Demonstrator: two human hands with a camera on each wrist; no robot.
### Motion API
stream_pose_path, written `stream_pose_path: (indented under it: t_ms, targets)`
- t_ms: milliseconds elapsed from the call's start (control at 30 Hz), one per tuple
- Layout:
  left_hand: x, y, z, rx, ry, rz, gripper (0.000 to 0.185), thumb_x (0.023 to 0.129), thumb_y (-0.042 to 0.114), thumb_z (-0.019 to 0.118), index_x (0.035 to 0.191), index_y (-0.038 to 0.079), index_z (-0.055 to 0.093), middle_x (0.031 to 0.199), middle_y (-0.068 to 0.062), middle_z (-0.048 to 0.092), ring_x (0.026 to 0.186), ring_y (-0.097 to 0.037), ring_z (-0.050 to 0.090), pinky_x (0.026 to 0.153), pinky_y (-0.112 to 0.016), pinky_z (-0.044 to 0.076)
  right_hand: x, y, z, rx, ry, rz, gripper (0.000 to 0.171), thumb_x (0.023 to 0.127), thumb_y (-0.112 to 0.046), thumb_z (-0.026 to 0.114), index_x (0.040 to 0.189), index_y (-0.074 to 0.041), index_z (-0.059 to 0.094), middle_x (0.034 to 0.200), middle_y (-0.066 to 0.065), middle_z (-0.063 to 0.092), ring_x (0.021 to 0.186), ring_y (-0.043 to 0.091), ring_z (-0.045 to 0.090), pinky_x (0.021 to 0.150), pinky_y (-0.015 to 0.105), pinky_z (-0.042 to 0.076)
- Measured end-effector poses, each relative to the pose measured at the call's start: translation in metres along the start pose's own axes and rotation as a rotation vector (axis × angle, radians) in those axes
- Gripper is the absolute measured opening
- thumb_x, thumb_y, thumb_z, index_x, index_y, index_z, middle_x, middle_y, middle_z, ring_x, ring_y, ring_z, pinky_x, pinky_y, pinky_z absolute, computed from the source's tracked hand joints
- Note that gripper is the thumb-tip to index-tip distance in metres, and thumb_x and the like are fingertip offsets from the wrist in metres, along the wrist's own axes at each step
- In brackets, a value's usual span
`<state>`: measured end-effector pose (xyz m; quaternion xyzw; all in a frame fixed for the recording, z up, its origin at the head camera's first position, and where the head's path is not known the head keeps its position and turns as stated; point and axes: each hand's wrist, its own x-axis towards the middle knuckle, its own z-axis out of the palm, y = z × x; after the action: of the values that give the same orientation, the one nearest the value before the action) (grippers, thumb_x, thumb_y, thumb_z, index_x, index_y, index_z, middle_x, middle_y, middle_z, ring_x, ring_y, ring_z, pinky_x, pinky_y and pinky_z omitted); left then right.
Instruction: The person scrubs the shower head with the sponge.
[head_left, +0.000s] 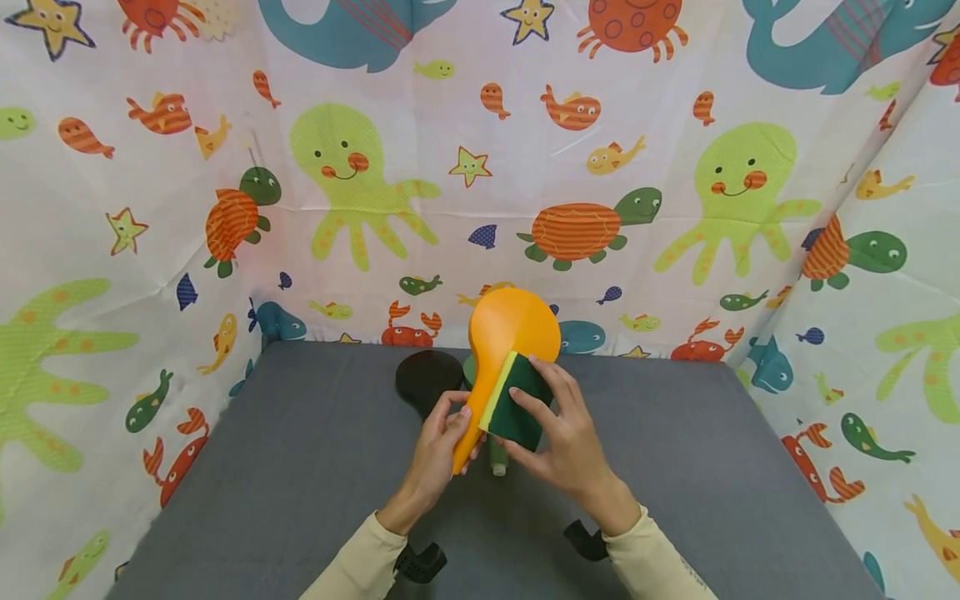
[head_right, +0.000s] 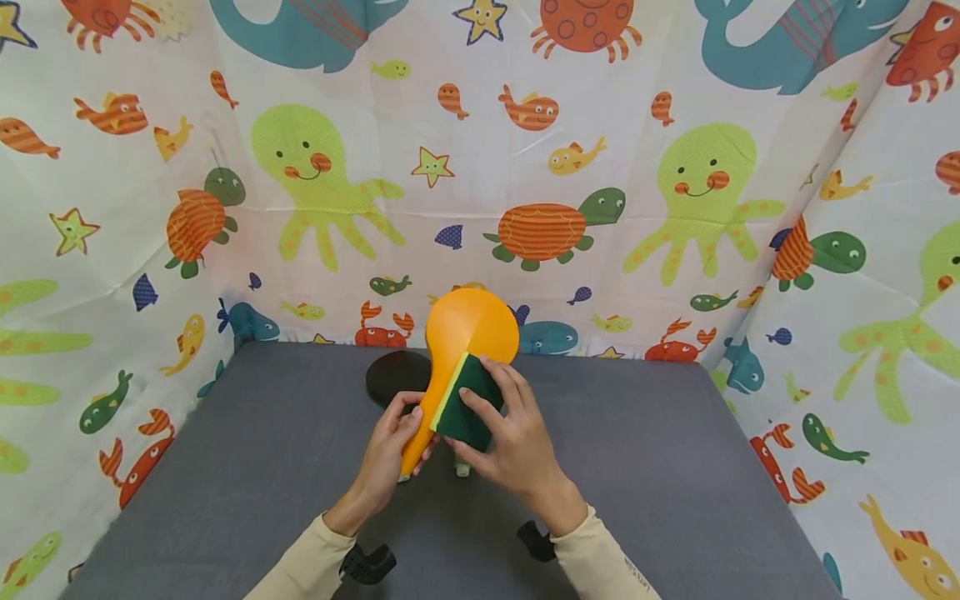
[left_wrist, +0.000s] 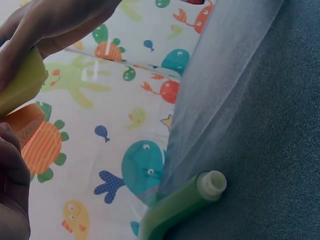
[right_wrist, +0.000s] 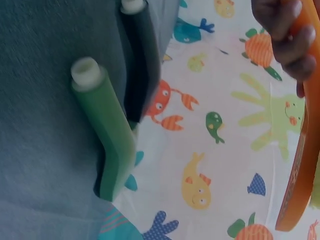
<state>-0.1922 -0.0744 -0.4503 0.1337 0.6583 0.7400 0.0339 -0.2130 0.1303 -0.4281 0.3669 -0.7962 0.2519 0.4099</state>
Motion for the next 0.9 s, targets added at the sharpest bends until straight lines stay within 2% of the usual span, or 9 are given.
stream_pose_path:
  t_ms: [333,600,767,900]
  targets:
    - [0.001,0.004,0.002,-0.013,-0.039,0.041,0.032,0.106,0.035,0.041,0.131,0.015,0.040,0.090,-0.008,0.060,0.065,-0.012,0.051,0.053,-0.021,0.042,0.006,0.004,-0.004,-0.011,0.007,-0.001,0.057,0.091,-0.061,0.056,0.124,-0.016,0.064,0.145,0.021,0.047,0.127,0.037,0.045,0.093,0.056,0.052]
    - [0.004,0.001,0.003,-0.056,-0.032,0.022,0.030,0.107,0.037,0.036,0.132,0.019,0.038,0.088,-0.010,0.056,0.067,-0.023,0.049,0.055,-0.022,0.043,0.003,-0.002,0.002,0.022,-0.018,-0.032,0.056,0.091,-0.060,0.056,0.126,-0.016,0.063,0.145,0.021,0.047,0.128,0.037,0.045,0.091,0.057,0.053]
    - [0.005,-0.001,0.000,-0.045,-0.044,0.028,0.027,0.109,0.031,0.031,0.132,0.019,0.036,0.092,-0.008,0.058,0.063,-0.017,0.048,0.057,-0.023,0.043,-0.002,-0.007,0.004,0.030,-0.046,-0.057,0.056,0.091,-0.059,0.057,0.127,-0.017,0.063,0.145,0.021,0.046,0.128,0.036,0.045,0.091,0.056,0.053]
    - [0.006,-0.002,-0.002,-0.046,-0.053,0.023,0.027,0.109,0.032,0.031,0.133,0.020,0.034,0.101,-0.007,0.060,0.064,-0.015,0.050,0.059,-0.023,0.044,-0.005,-0.010,0.006,0.042,-0.058,-0.089,0.055,0.090,-0.058,0.060,0.126,-0.016,0.063,0.144,0.023,0.047,0.128,0.037,0.045,0.089,0.056,0.054]
